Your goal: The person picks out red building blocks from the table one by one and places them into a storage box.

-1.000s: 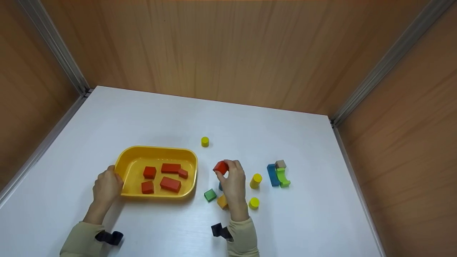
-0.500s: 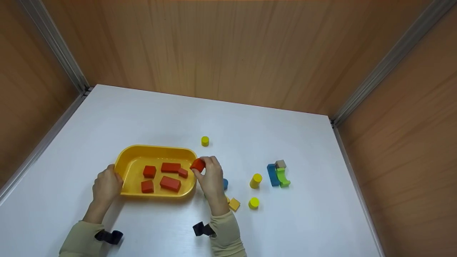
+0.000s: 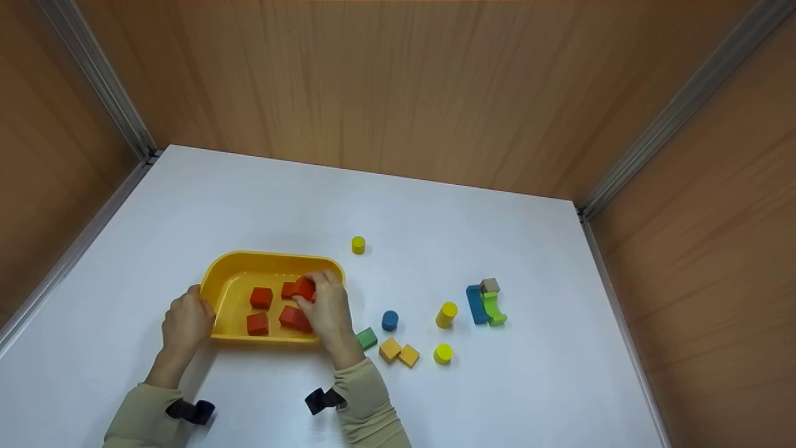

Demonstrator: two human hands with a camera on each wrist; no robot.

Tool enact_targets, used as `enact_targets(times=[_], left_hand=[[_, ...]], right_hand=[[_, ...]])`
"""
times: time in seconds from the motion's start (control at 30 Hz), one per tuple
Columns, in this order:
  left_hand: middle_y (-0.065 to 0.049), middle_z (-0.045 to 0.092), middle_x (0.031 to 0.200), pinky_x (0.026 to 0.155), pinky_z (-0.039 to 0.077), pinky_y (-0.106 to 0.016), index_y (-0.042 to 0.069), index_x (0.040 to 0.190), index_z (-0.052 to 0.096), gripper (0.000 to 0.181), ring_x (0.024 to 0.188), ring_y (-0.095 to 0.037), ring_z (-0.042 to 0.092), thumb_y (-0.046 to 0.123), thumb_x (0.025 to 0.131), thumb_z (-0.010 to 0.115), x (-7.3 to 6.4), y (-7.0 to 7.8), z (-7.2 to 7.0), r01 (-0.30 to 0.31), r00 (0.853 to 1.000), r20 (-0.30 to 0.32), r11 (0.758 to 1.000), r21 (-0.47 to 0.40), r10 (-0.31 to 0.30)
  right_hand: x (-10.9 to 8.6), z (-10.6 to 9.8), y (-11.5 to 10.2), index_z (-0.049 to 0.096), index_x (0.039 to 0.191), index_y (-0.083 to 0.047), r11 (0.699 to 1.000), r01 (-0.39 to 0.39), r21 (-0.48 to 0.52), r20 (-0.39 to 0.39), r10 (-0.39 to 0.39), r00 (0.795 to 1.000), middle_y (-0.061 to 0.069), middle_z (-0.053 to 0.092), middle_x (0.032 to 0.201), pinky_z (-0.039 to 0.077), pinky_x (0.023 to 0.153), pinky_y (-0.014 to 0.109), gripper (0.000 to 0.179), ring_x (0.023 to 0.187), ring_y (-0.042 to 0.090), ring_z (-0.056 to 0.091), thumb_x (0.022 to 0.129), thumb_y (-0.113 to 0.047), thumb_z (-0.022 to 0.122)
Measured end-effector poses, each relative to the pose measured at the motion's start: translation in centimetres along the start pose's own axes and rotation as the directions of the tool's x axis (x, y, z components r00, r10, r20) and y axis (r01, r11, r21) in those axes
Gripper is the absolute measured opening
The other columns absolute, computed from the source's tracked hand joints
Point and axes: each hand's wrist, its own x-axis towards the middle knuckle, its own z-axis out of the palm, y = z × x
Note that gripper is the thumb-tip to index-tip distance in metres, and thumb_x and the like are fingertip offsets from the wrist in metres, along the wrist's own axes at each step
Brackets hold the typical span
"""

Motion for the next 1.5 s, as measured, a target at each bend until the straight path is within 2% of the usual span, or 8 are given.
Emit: enact_targets(times=[0.17, 0.37, 0.57, 0.73, 1.03, 1.17, 1.3, 1.5], left_hand=[[-0.028, 0.056, 0.084, 0.051, 0.046, -0.048, -0.014, 0.109, 0.046, 0.032, 0.066, -0.040, 0.058, -0.005, 0.079, 0.045, 0.1, 0.0, 0.0, -0.001, 1.000, -0.008, 1.000, 0.000, 0.001], [-0.029, 0.055, 0.089, 0.057, 0.046, -0.049, -0.014, 0.111, 0.044, 0.032, 0.071, -0.040, 0.058, -0.004, 0.081, 0.043, 0.1, 0.0, -0.1, 0.028, 0.999, 0.025, 1.000, 0.002, -0.028], [-0.029, 0.055, 0.091, 0.061, 0.046, -0.050, -0.014, 0.111, 0.045, 0.031, 0.076, -0.042, 0.058, -0.003, 0.082, 0.042, 0.1, 0.2, -0.1, 0.038, 0.999, 0.028, 0.999, 0.002, -0.038], [-0.029, 0.055, 0.091, 0.061, 0.047, -0.049, -0.014, 0.112, 0.044, 0.031, 0.076, -0.041, 0.058, -0.004, 0.082, 0.044, 0.1, 0.1, -0.1, 0.049, 0.998, 0.037, 0.999, 0.006, -0.049], [-0.029, 0.056, 0.083, 0.051, 0.047, -0.045, -0.016, 0.105, 0.047, 0.028, 0.065, -0.036, 0.059, -0.006, 0.079, 0.047, 0.0, 0.1, 0.0, 0.000, 1.000, 0.001, 1.000, 0.000, 0.000], [-0.030, 0.056, 0.088, 0.055, 0.048, -0.046, -0.015, 0.109, 0.046, 0.031, 0.069, -0.037, 0.059, -0.005, 0.080, 0.047, 0.0, 0.2, -0.1, 0.019, 0.999, 0.027, 1.000, 0.008, -0.019], [-0.030, 0.056, 0.088, 0.056, 0.048, -0.046, -0.016, 0.109, 0.046, 0.031, 0.068, -0.036, 0.058, -0.004, 0.081, 0.047, 0.0, 0.1, -0.2, 0.014, 0.999, 0.031, 1.000, 0.010, -0.014], [-0.029, 0.055, 0.086, 0.055, 0.047, -0.045, -0.016, 0.108, 0.045, 0.031, 0.065, -0.034, 0.058, -0.004, 0.079, 0.048, 0.1, 0.0, -0.1, 0.011, 0.999, 0.040, 1.000, 0.013, -0.011]], right_hand=[[0.5, 1.4, -0.7, 0.062, 0.098, -0.001, 0.999, 0.028, -0.021, 0.016, -0.028, 0.999, 0.007, 0.057, 0.090, 0.048, 0.071, 0.024, 0.033, 0.080, 0.016, 0.054, 0.071, -0.015, 0.074], [1.2, 3.1, -1.5, 0.062, 0.098, -0.002, 0.999, 0.043, -0.021, 0.062, -0.042, 0.997, 0.006, 0.057, 0.092, 0.047, 0.073, 0.021, 0.034, 0.082, 0.016, 0.056, 0.070, -0.017, 0.074], [2.0, 4.1, -2.1, 0.061, 0.102, -0.002, 1.000, 0.025, -0.007, 0.111, -0.024, 0.994, 0.006, 0.056, 0.095, 0.047, 0.075, 0.022, 0.034, 0.087, 0.017, 0.055, 0.072, -0.014, 0.073], [2.8, 4.8, -2.5, 0.061, 0.103, -0.002, 0.998, 0.048, -0.032, 0.139, -0.044, 0.989, 0.006, 0.056, 0.096, 0.045, 0.075, 0.019, 0.035, 0.088, 0.016, 0.055, 0.072, -0.013, 0.073], [4.2, 6.4, -2.9, 0.061, 0.104, -0.003, 0.992, 0.118, -0.054, 0.176, -0.107, 0.979, 0.006, 0.056, 0.100, 0.043, 0.076, 0.016, 0.033, 0.087, 0.014, 0.055, 0.075, -0.014, 0.071], [4.7, 7.0, -3.2, 0.061, 0.104, -0.004, 0.987, 0.141, -0.078, 0.201, -0.123, 0.972, 0.005, 0.056, 0.100, 0.042, 0.078, 0.015, 0.033, 0.088, 0.012, 0.054, 0.074, -0.016, 0.071], [5.1, 7.7, -3.5, 0.061, 0.104, -0.005, 0.977, 0.175, -0.126, 0.232, -0.142, 0.962, 0.005, 0.057, 0.101, 0.042, 0.078, 0.015, 0.033, 0.088, 0.013, 0.055, 0.075, -0.016, 0.070], [5.8, 9.1, -3.5, 0.060, 0.106, -0.006, 0.976, 0.150, -0.158, 0.315, -0.094, 0.944, 0.003, 0.055, 0.103, 0.042, 0.079, 0.015, 0.033, 0.088, 0.011, 0.053, 0.077, -0.017, 0.068]])
